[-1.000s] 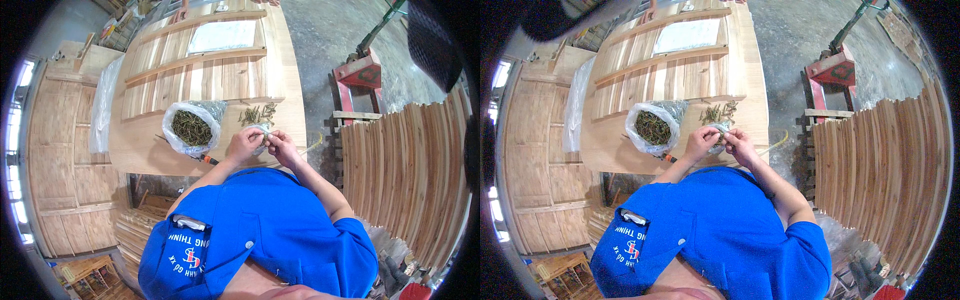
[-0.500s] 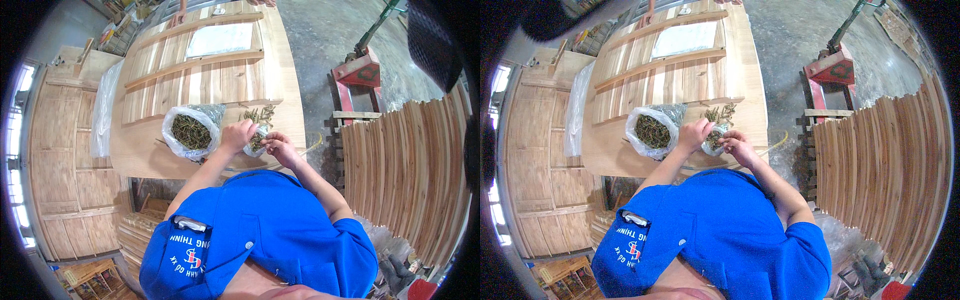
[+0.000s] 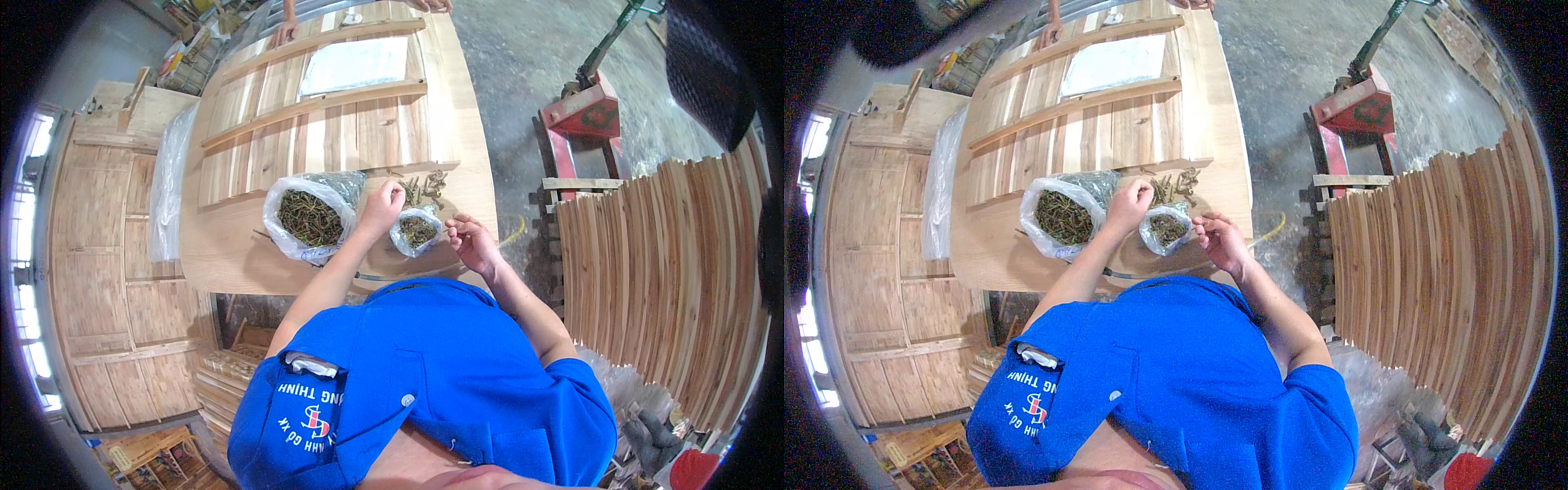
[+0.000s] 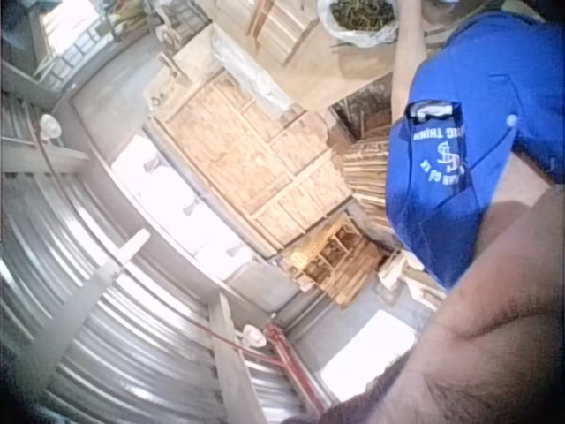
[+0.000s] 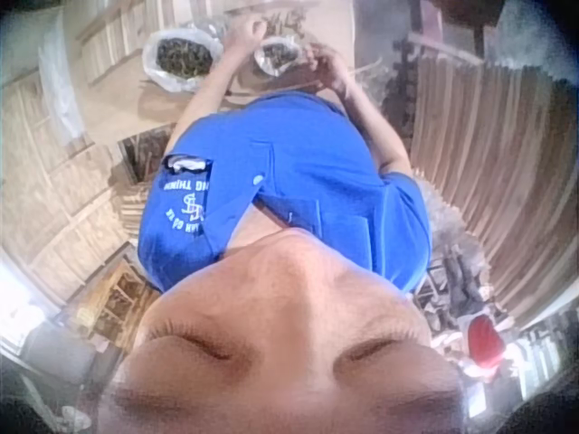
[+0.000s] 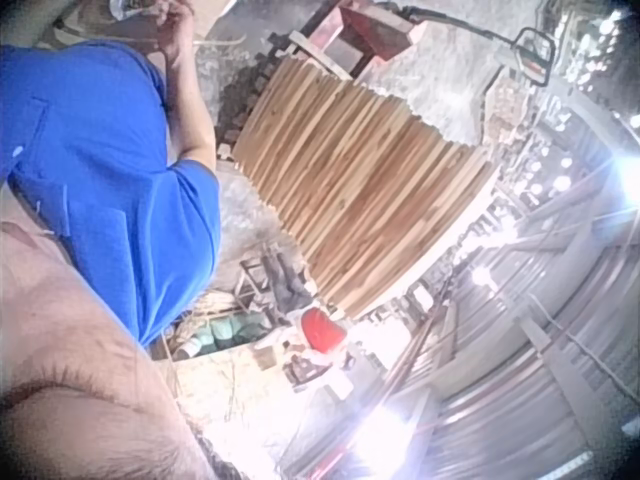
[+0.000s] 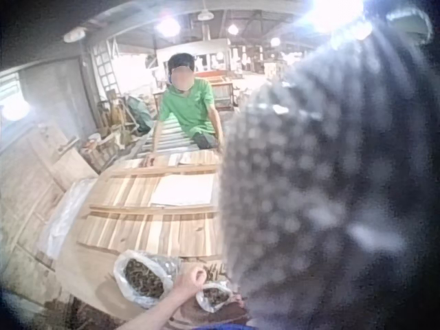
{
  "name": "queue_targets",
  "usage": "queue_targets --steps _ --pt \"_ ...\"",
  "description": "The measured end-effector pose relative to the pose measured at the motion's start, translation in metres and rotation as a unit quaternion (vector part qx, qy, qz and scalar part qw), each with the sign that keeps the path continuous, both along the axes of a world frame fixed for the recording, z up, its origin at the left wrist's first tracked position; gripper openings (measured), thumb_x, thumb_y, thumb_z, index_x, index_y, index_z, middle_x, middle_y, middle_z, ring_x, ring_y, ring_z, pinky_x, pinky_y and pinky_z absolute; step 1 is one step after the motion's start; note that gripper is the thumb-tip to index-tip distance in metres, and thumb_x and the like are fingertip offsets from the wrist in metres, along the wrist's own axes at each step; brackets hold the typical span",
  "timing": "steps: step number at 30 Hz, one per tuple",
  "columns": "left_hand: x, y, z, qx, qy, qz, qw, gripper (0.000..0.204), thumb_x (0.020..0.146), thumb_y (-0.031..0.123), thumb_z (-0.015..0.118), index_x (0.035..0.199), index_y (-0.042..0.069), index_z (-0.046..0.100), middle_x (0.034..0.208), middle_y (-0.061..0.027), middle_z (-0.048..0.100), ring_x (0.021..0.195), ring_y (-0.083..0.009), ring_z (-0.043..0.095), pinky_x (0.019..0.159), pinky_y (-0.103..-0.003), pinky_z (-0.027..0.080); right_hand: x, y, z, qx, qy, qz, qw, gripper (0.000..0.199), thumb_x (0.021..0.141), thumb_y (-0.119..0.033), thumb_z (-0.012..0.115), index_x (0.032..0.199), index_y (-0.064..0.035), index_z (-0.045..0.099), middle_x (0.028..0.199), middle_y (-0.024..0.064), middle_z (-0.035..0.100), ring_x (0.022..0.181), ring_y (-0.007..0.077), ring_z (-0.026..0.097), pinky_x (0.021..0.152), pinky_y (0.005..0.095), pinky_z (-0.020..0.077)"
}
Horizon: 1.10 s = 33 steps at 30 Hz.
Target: The person stands at a wooden workbench in a warehouse and sorts dried green vegetables by hand. They pick up small handfuls from a large plastic bag, separate the pieces, and place them into a smaller plastic bag. Other workers are visible in the background moving wooden crates.
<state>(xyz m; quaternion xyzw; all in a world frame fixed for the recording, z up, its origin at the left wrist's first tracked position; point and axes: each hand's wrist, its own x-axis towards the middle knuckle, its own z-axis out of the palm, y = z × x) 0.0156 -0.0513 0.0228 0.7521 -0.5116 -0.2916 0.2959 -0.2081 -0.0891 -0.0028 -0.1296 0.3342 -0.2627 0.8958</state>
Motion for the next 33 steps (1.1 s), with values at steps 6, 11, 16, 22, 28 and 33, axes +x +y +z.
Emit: queue_targets --steps 6,11,16,22,28,33 --pt "-0.009 0.017 0.000 0.094 0.607 0.022 0.789 0.019 0.087 0.007 0.050 0.104 0.000 0.052 0.100 -0.0127 0.061 0.089 -0.0200 0.062 0.073 -0.027 0.051 0.006 0.001 0.012 -0.004 -0.048 -0.050 0.998 0.027 0.077 0.003 0.049 0.103 -0.0015 0.050 0.090 0.0070 0.058 0.069 0.0122 0.055 0.062 0.0211 0.0479" --pt "-0.023 0.029 0.009 0.092 0.666 0.096 0.734 0.018 0.091 0.008 0.045 0.106 0.000 0.051 0.099 -0.0120 0.060 0.090 -0.0196 0.062 0.073 -0.026 0.052 0.012 0.000 0.024 -0.062 -0.007 -0.006 0.998 0.023 0.077 0.003 0.052 0.099 0.0005 0.055 0.089 0.0071 0.060 0.068 0.0114 0.054 0.061 0.0214 0.0454" --pt "-0.025 0.039 -0.007 0.079 0.665 0.108 0.735 0.016 0.091 0.011 0.047 0.104 0.002 0.052 0.097 -0.0093 0.061 0.085 -0.0158 0.062 0.068 -0.025 0.052 0.016 0.003 0.023 -0.098 0.013 0.050 0.994 0.019 0.079 0.001 0.055 0.097 -0.0006 0.057 0.084 0.0056 0.061 0.065 0.0093 0.052 0.056 0.0199 0.0421" --pt "-0.029 0.044 -0.013 0.093 0.696 0.056 0.710 0.012 0.089 0.016 0.053 0.090 0.006 0.060 0.084 -0.0019 0.064 0.070 -0.0076 0.058 0.062 -0.021 0.048 0.016 0.006 0.016 -0.136 0.012 0.076 0.988 0.015 0.078 0.000 0.057 0.094 -0.0002 0.056 0.080 0.0059 0.060 0.060 0.0087 0.051 0.051 0.0205 0.0386" --pt "-0.036 0.048 -0.013 0.107 0.692 0.089 0.708 0.011 0.088 0.016 0.055 0.087 0.007 0.061 0.077 -0.0009 0.061 0.063 -0.0073 0.055 0.057 -0.021 0.046 0.019 0.007 0.024 -0.106 0.025 -0.006 0.994 0.015 0.082 -0.005 0.054 0.096 -0.0008 0.053 0.075 0.0071 0.058 0.054 0.0101 0.048 0.046 0.0207 0.0354" --pt "-0.043 0.050 -0.010 0.095 0.652 0.104 0.745 0.010 0.087 0.016 0.056 0.086 0.007 0.060 0.073 0.0001 0.059 0.060 -0.0069 0.051 0.055 -0.020 0.043 0.018 0.002 0.026 -0.047 -0.031 -0.002 0.998 0.021 0.081 -0.007 0.046 0.099 0.0008 0.049 0.072 0.0082 0.055 0.054 0.0129 0.047 0.046 0.0225 0.0365"
